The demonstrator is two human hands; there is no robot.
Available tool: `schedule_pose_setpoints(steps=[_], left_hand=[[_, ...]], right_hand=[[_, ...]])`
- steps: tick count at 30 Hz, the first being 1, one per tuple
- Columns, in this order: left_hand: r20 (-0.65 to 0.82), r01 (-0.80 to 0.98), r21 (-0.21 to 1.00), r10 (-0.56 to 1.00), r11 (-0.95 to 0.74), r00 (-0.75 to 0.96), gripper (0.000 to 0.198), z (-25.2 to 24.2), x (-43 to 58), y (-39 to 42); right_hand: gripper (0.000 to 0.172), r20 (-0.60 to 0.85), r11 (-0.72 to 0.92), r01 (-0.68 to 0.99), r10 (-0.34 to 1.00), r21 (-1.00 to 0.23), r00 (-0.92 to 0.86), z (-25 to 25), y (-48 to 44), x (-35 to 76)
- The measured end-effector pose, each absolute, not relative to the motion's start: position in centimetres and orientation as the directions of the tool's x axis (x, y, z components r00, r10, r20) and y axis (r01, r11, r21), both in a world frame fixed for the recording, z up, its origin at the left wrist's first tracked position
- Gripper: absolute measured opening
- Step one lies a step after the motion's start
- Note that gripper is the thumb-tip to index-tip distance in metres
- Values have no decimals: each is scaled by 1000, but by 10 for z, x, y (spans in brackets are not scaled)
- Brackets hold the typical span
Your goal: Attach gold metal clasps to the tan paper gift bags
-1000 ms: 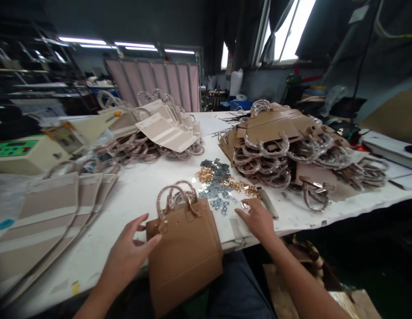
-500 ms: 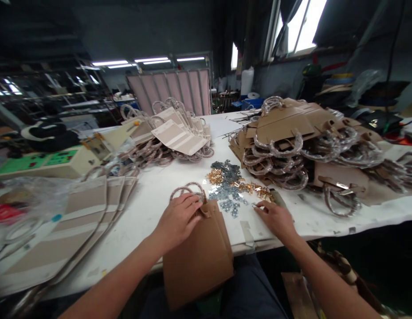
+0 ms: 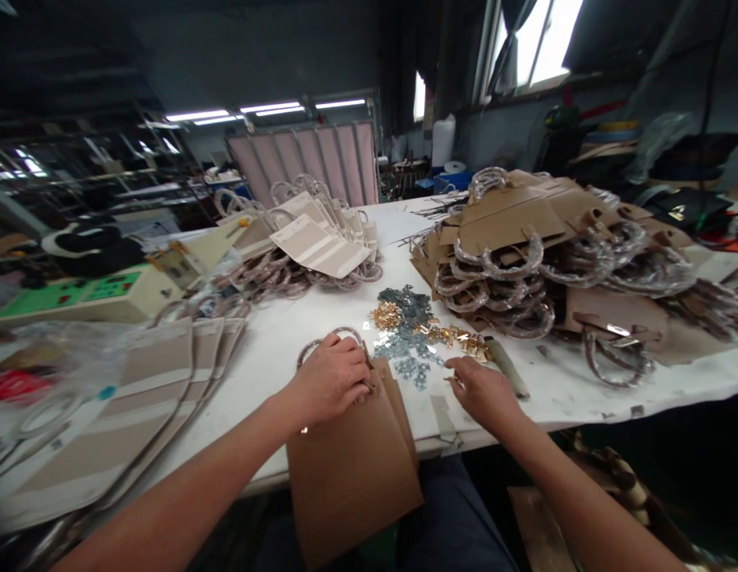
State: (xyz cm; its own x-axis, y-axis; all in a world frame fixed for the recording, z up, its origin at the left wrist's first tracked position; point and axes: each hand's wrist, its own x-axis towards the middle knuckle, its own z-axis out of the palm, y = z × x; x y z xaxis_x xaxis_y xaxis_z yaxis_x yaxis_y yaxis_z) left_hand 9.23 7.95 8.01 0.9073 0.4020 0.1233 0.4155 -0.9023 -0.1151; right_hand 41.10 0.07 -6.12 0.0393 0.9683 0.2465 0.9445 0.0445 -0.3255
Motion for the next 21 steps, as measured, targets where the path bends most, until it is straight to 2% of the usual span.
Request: schedule_pose_setpoints(steps=[4, 8, 11, 14, 18, 21], left_hand=[[97, 401, -100, 393, -910, 915, 13, 83, 100, 81], [25, 372, 37, 373, -928, 928, 5, 78, 102, 82], [22, 417, 109, 421, -903, 907, 5, 69, 99, 83], [70, 486, 84, 492, -870, 868, 15, 63, 93, 83], [121, 521, 33, 521, -853, 845, 26, 59, 85, 83], [107, 519, 83, 525, -851, 844, 26, 58, 83, 88]], right_hand=[[23, 163, 121, 942, 984, -314, -72, -57, 8, 407], [22, 165, 172, 877, 980, -448, -108, -66, 9, 400], [27, 185, 118, 824, 983, -554, -17, -72, 8, 400], [35, 174, 61, 767, 982, -639, 67, -75, 9, 404], [26, 131, 32, 684, 987, -729, 94, -60, 6, 404], [26, 104, 2, 588, 985, -809, 140, -30, -7, 374]])
